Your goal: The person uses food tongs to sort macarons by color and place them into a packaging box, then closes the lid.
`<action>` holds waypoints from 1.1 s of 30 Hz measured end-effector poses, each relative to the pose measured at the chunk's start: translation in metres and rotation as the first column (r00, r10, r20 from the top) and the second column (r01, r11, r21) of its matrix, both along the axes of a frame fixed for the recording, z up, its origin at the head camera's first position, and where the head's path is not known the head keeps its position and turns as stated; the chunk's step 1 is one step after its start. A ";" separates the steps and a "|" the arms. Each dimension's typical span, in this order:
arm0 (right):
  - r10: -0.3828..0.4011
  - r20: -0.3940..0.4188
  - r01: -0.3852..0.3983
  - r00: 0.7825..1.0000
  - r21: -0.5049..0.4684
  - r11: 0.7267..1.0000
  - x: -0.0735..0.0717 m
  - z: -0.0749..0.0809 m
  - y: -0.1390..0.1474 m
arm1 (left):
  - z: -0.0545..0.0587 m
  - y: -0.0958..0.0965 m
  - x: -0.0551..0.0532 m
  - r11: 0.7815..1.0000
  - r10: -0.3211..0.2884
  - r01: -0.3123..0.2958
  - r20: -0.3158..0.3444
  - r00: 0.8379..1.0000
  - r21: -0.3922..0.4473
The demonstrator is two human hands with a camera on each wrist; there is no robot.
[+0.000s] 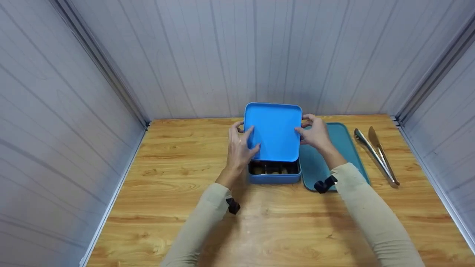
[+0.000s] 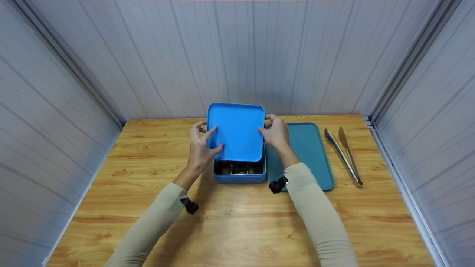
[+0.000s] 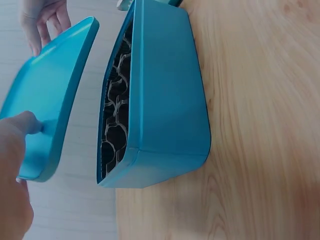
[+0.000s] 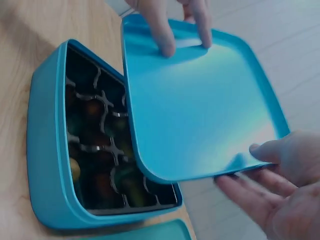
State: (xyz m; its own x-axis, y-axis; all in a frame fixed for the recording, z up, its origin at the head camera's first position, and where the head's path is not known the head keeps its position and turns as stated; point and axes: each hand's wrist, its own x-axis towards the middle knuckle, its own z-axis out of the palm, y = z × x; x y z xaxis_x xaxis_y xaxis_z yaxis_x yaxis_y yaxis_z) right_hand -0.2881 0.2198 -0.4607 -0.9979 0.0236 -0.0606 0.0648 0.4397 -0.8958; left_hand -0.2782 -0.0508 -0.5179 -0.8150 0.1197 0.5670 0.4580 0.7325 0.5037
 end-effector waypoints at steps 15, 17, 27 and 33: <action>-0.068 -0.430 0.108 0.900 0.070 0.992 0.001 0.002 -0.001 | 0.016 -0.009 -0.007 0.869 -0.263 0.199 0.084 0.961 0.453; -0.087 -0.471 0.137 0.878 0.073 0.988 0.000 -0.002 -0.003 | 0.019 -0.010 -0.006 0.868 -0.266 0.180 0.129 0.955 0.463; -0.072 -0.615 0.123 0.785 0.041 0.992 -0.005 -0.024 -0.009 | 0.025 -0.015 -0.002 0.894 -0.264 0.096 0.340 0.903 0.437; -0.045 -0.634 0.082 0.772 0.030 0.996 -0.010 -0.042 -0.003 | 0.018 -0.014 0.000 0.862 -0.261 0.022 0.406 0.876 0.507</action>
